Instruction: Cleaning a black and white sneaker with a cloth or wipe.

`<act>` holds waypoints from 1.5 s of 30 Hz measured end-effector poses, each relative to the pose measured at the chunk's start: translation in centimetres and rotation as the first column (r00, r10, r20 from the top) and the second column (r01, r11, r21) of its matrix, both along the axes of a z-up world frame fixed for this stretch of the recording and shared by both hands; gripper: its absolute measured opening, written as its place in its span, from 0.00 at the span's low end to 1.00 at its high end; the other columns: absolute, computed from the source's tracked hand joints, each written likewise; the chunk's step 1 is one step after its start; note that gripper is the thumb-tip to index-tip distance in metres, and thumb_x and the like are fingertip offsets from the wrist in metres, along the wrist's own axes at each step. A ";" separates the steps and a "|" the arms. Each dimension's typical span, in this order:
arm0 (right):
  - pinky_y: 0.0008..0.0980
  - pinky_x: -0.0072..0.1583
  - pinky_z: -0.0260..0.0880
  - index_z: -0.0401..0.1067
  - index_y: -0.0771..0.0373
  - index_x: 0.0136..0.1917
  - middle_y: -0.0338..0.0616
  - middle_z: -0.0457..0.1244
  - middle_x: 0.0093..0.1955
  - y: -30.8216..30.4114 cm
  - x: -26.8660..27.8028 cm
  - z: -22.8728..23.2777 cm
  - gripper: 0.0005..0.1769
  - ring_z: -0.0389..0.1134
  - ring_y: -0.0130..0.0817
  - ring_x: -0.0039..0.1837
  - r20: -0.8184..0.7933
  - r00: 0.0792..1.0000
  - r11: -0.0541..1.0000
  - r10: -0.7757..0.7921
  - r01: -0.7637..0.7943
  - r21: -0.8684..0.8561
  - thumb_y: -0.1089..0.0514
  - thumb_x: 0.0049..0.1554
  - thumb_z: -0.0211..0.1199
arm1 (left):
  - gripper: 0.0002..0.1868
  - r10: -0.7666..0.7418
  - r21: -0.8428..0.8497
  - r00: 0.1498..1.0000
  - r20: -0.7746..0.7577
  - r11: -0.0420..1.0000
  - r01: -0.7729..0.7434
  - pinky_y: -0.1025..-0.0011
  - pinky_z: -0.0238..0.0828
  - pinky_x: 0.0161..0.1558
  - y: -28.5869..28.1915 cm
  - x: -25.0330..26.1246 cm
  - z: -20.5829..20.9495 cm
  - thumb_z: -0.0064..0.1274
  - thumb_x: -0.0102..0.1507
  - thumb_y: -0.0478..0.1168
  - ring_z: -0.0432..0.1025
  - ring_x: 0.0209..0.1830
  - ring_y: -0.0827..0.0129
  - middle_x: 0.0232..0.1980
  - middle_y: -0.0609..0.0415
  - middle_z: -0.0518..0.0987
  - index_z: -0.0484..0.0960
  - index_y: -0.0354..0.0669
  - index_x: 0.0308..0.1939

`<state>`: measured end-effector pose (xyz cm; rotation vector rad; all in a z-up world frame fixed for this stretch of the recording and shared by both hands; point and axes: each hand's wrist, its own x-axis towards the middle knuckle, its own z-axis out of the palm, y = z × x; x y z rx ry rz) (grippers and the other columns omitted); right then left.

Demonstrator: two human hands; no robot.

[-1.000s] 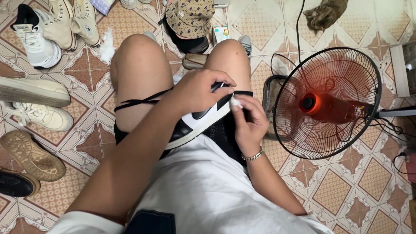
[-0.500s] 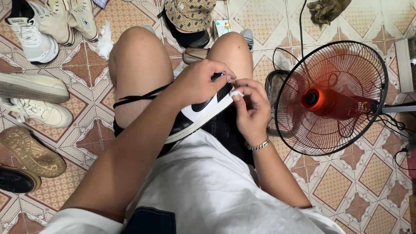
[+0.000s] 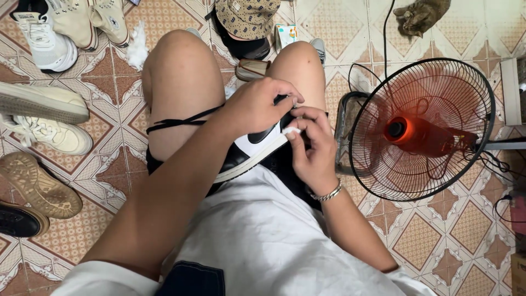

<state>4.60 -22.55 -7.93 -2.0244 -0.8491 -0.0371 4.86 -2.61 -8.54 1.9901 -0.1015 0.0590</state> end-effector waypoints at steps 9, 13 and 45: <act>0.34 0.63 0.70 0.72 0.67 0.50 0.49 0.65 0.62 0.1 0.4 0.4 0.03 0.70 0.43 0.63 0.025 1.000 0.999 0.019 -0.018 -0.040 0.67 0.62 0.63 | 0.11 0.015 0.014 0.999 -0.042 1.000 -0.015 0.64 0.76 0.49 0.0 0.2 0.3 0.51 0.65 0.45 0.81 0.45 0.57 0.44 0.50 0.86 0.88 0.50 0.45; 0.35 0.65 0.70 0.72 0.68 0.52 0.49 0.64 0.64 -0.3 1.1 0.3 0.02 0.69 0.43 0.64 0.018 1.000 1.000 0.003 -0.002 -0.015 0.68 0.64 0.62 | 0.12 0.033 0.029 0.992 -0.126 0.999 -0.029 0.63 0.76 0.47 -0.2 0.2 1.1 0.50 0.64 0.45 0.81 0.44 0.57 0.43 0.50 0.86 0.87 0.51 0.46; 0.41 0.71 0.68 0.74 0.62 0.49 0.56 0.62 0.69 0.9 -1.4 1.6 0.06 0.67 0.50 0.70 0.034 0.999 0.996 -0.029 0.032 -0.087 0.68 0.58 0.63 | 0.15 0.083 0.056 0.995 -0.050 0.995 -0.080 0.61 0.75 0.51 -0.4 0.2 0.2 0.50 0.65 0.45 0.79 0.48 0.54 0.48 0.48 0.85 0.86 0.52 0.52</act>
